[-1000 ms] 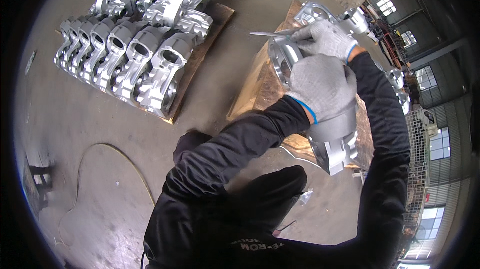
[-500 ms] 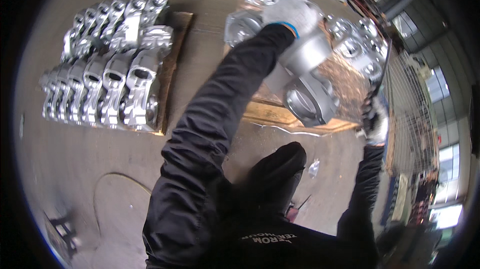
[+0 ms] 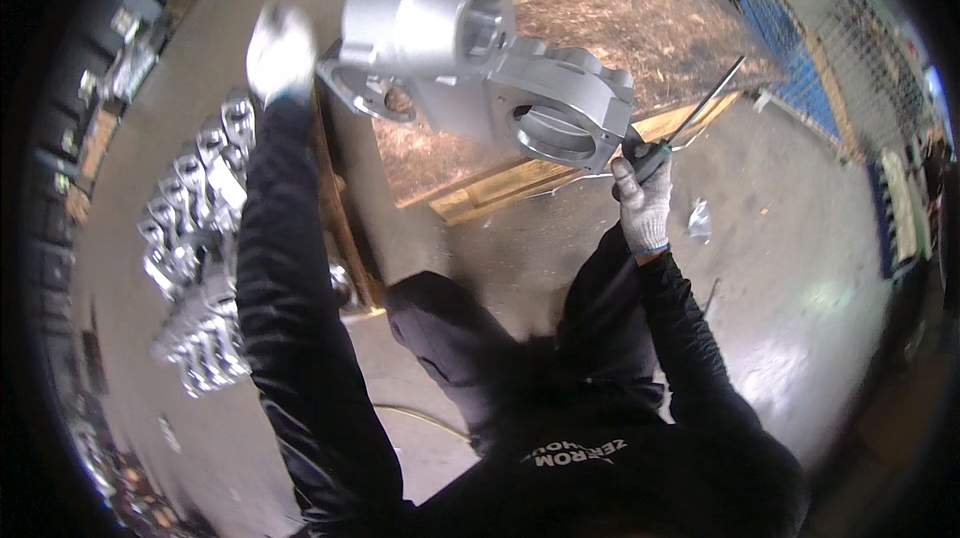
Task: The person sits on the floor and uses a deburring tool to scrape and smooth the edges of a large silver metal casting. They rotate the part to access different surfaces and then place it on a wooden pallet with other similar parts.
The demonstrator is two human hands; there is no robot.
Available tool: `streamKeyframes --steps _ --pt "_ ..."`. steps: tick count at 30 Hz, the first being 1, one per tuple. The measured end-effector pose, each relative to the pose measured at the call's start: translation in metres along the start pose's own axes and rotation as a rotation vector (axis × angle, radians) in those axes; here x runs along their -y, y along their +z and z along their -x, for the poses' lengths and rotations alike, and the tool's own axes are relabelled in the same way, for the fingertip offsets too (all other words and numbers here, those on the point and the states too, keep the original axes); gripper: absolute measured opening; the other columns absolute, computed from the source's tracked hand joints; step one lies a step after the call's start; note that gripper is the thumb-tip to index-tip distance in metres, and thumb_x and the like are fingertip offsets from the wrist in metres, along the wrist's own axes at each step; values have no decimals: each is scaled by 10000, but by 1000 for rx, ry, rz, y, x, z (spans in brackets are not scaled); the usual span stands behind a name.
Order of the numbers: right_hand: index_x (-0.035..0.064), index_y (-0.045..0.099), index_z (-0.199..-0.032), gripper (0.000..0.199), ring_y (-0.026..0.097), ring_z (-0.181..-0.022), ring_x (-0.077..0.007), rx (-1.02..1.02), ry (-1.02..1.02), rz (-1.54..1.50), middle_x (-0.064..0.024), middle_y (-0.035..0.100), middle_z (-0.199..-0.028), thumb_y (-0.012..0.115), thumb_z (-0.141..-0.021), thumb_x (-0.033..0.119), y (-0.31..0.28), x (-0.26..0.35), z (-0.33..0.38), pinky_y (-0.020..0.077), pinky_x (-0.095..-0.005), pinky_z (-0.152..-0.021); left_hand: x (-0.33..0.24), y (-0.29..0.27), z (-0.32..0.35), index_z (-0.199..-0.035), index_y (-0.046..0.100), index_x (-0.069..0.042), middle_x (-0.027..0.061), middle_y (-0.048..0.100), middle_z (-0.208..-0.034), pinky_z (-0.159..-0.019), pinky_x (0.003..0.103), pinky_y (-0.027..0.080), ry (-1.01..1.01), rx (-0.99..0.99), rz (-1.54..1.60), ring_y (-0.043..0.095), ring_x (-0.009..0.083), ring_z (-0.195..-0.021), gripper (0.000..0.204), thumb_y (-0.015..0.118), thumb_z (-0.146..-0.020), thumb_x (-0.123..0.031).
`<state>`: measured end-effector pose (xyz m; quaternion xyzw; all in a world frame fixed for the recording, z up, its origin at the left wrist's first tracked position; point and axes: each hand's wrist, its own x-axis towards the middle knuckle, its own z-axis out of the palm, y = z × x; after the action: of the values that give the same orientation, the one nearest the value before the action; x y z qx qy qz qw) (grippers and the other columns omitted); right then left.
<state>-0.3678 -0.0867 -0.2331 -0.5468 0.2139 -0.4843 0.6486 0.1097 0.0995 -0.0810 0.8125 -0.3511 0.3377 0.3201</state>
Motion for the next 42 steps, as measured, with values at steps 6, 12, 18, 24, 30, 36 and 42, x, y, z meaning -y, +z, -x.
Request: streamKeyframes --steps 6,12,18,24,30,36,42 --pt "5 510 -1219 469 693 -942 -184 -117 -150 285 -122 708 -1075 815 -923 203 5 -38 -11 560 -334 -772 47 33 60 -1319 556 -7 149 617 -1160 -899 380 510 -463 64 396 623 294 -1005 369 428 -1089 -266" --pt "9 535 -1110 465 697 -787 -217 -135 -200 388 -131 707 -902 792 -937 356 -4 -9 -69 557 -365 -703 26 45 95 -1488 412 42 180 544 -1427 -1101 396 411 -443 227 303 549 266 -1251 603 373 -1118 -432" --pt "27 559 -1053 388 612 -734 -152 26 -199 526 -73 672 -820 753 -975 353 -40 -22 -173 513 -342 -647 -24 24 128 -1467 463 43 174 491 -1514 -1221 377 284 -729 30 1094 467 248 -1372 636 444 -1103 -478" --pt "-6 599 -1085 360 608 -785 -135 56 -117 435 -77 671 -867 717 -1003 324 -62 -19 -193 518 -317 -704 -57 -6 198 -1462 502 15 128 548 -1470 -1187 385 331 -685 164 1214 510 239 -1323 652 510 -1078 -513" --pt "46 592 -1021 251 522 -674 -81 -18 -33 311 3 592 -786 736 -996 251 -95 -7 -118 442 -267 -595 -78 -50 242 -1448 532 29 118 609 -1384 -1069 367 433 -709 193 891 557 202 -1224 672 514 -1079 -532" --pt "72 611 -1014 218 458 -671 -51 -4 -156 364 61 524 -775 693 -1031 273 -108 3 -90 392 -253 -578 -84 -59 263 -1430 551 43 135 617 -1366 -1087 376 427 -721 116 942 556 219 -1222 665 515 -1081 -522" --pt "67 568 -909 281 489 -619 -76 -13 -221 376 18 562 -708 715 -1014 282 -115 0 -106 415 -283 -548 -104 -71 267 -1465 528 39 149 623 -1385 -1093 354 423 -703 158 870 556 222 -1259 687 584 -1053 -508"
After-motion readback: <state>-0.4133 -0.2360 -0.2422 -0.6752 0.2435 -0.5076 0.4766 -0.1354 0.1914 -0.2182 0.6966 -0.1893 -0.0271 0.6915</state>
